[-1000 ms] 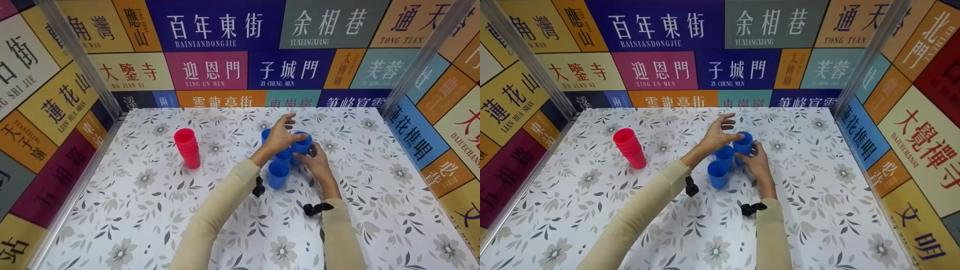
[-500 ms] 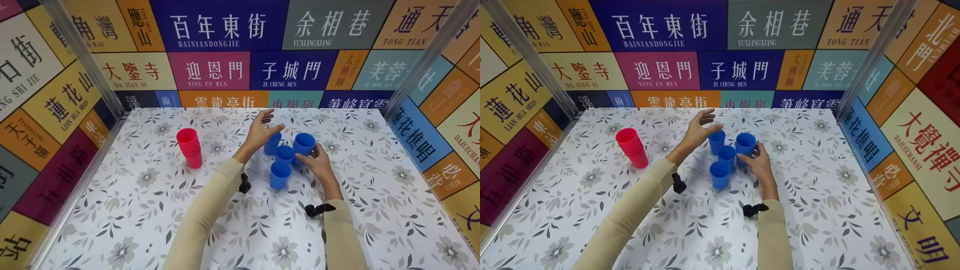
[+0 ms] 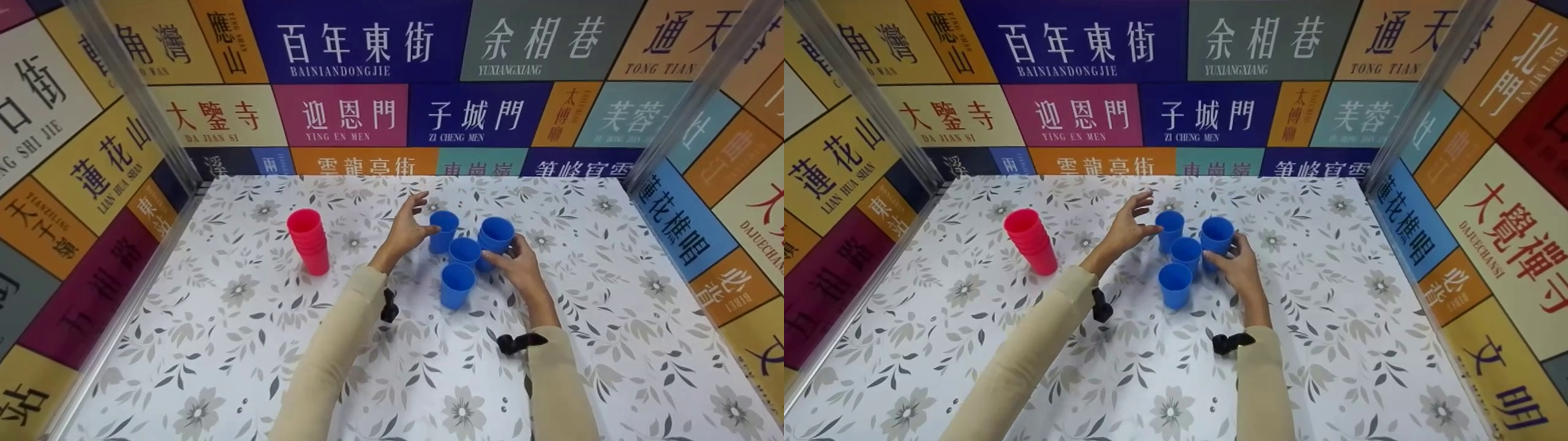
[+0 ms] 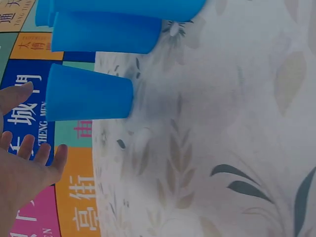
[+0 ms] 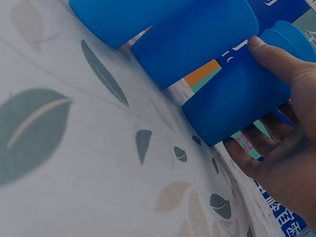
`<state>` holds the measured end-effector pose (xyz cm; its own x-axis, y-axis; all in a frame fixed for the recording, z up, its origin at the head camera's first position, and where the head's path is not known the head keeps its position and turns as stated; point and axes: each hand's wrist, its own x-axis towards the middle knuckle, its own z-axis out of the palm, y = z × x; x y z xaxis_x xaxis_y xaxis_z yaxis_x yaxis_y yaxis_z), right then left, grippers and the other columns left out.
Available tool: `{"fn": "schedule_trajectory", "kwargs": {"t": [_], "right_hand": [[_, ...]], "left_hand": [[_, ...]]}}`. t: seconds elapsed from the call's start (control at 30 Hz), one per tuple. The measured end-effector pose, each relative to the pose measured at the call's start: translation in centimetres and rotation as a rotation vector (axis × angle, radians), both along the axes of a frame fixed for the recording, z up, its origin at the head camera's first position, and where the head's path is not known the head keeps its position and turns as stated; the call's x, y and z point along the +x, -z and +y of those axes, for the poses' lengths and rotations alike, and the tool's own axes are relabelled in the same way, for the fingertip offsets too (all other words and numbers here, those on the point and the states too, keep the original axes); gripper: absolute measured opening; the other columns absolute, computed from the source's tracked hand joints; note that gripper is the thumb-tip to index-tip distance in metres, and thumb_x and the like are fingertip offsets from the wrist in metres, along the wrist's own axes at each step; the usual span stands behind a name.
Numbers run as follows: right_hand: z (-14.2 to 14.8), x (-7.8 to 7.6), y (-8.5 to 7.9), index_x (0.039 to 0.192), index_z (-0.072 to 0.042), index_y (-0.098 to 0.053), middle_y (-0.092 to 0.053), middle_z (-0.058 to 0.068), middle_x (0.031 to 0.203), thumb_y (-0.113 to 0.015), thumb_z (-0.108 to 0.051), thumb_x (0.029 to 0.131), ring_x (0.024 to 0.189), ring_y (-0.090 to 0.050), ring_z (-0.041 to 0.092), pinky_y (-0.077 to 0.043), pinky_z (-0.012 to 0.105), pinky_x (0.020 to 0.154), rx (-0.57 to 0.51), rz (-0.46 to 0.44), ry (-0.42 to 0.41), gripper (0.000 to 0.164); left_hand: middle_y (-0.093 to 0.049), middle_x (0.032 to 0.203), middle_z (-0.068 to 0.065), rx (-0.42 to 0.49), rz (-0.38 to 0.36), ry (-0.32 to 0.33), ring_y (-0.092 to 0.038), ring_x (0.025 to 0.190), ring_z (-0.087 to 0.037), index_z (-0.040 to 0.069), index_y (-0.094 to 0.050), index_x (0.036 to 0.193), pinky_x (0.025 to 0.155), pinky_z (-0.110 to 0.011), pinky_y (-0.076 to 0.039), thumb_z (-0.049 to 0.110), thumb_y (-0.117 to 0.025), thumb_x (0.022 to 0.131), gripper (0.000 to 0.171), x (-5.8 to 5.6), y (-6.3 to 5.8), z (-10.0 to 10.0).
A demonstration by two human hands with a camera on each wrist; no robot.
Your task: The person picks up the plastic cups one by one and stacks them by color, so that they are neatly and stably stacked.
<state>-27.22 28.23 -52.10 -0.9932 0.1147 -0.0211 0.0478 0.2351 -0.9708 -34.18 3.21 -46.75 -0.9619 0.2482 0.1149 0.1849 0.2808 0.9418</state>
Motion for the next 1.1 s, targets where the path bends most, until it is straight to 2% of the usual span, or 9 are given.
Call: {"fn": "schedule_trajectory", "kwargs": {"t": [0.3, 0.47, 0.63, 0.8, 1.1], "right_hand": [[0.0, 0.0, -0.1, 0.152, -0.004, -0.033, -0.036, 0.02, 0.159, -0.079, -0.022, 0.087, 0.149, -0.034, 0.036, -0.031, 0.046, 0.123, -0.034, -0.004, -0.002, 0.082], [-0.7, 0.9, -1.7, 0.153, 0.001, -0.03, -0.032, 0.023, 0.161, -0.077, -0.016, 0.088, 0.15, -0.031, 0.039, -0.03, 0.048, 0.123, -0.057, -0.023, -0.022, 0.082], [-1.3, 1.6, -3.1, 0.151, 0.003, -0.031, -0.033, 0.024, 0.16, -0.077, -0.015, 0.087, 0.149, -0.032, 0.04, -0.032, 0.048, 0.122, -0.057, -0.023, -0.018, 0.081], [-1.3, 1.6, -3.1, 0.151, 0.003, -0.03, -0.033, 0.025, 0.16, -0.078, -0.015, 0.087, 0.149, -0.032, 0.04, -0.031, 0.048, 0.122, -0.066, -0.025, -0.015, 0.082], [-1.3, 1.6, -3.0, 0.151, 0.002, -0.032, -0.036, 0.024, 0.159, -0.077, -0.016, 0.087, 0.149, -0.033, 0.038, -0.03, 0.047, 0.123, -0.053, -0.022, -0.009, 0.08]], "left_hand": [[-0.048, 0.151, -0.015, 0.0, -0.073, -0.006, -0.044, 0.141, -0.036, 0.012, -0.04, 0.15, 0.115, -0.047, -0.042, 0.001, -0.079, 0.081, 0.08, 0.2, 2.0, 0.8], [-0.046, 0.152, -0.018, -0.013, -0.079, -0.008, -0.043, 0.142, -0.036, 0.009, -0.038, 0.151, 0.116, -0.045, -0.041, 0.002, -0.079, 0.082, 0.081, 0.2, 2.6, 1.2], [-0.047, 0.152, -0.017, -0.056, -0.073, -0.023, -0.043, 0.142, -0.037, 0.008, -0.038, 0.151, 0.116, -0.044, -0.041, 0.005, -0.08, 0.082, 0.081, 0.0, 2.7, 1.4], [-0.048, 0.15, -0.015, -0.063, -0.091, -0.033, -0.044, 0.142, -0.033, 0.008, -0.04, 0.151, 0.118, -0.042, -0.039, 0.008, -0.081, 0.082, 0.08, -0.1, 2.6, 1.7], [-0.051, 0.147, -0.017, -0.053, -0.095, -0.031, -0.048, 0.139, -0.031, 0.004, -0.048, 0.142, 0.117, -0.042, -0.04, 0.014, -0.081, 0.084, 0.067, -0.1, 2.7, 2.0]]}}
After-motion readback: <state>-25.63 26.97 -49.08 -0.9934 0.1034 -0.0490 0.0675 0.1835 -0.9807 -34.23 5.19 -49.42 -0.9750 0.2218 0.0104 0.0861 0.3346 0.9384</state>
